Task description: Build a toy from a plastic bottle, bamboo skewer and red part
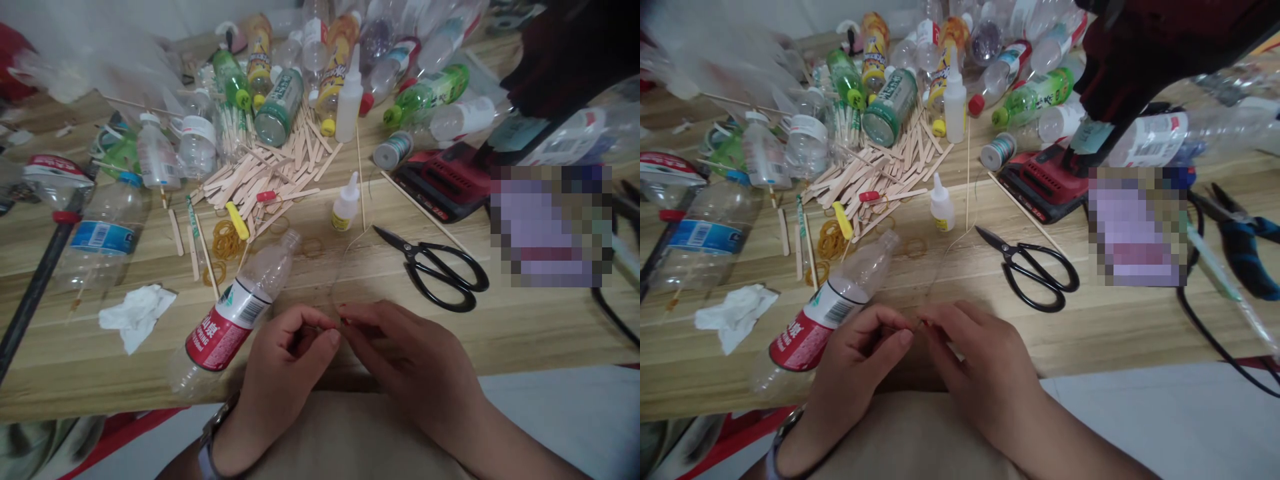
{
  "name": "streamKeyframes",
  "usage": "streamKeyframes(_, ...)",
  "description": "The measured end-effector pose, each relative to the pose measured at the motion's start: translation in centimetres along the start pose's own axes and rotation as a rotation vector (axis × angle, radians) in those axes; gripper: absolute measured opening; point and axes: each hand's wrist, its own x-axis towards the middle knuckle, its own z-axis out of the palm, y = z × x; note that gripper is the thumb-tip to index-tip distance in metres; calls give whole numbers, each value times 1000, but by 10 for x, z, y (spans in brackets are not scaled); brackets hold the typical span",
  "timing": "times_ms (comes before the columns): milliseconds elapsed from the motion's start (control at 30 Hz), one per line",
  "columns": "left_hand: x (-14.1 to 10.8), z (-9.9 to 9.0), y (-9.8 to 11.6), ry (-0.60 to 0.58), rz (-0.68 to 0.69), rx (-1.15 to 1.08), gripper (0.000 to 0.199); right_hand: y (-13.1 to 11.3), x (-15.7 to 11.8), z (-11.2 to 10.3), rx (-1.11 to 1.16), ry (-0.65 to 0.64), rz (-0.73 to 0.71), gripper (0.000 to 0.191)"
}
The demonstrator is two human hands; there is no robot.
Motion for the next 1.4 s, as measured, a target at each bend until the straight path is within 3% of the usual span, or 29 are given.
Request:
streamKeyframes(133,0,1,1,-38,-10,-22,12,-2,1,-1,-16,-20,-10,19)
streamKeyframes(433,-4,-3,3,-15,-31,-67,12,-7,2,-9,266,-30,285,9)
streamKeyframes(700,-5,0,2,-118,-25,-48,11,-2,1,-7,665,-17,479,21)
streamKeyframes(1033,-1,-2,0,-80,-48,-123,17,-10,12,-1,958,-21,604,36)
streamKeyframes(1200,-7,1,-9,-8,53,-7,17,-4,12,2,1053,-22,624,31)
streamKeyframes(1400,-7,3,-12,38,300,202,20,-8,15,3,1112,10,607,29)
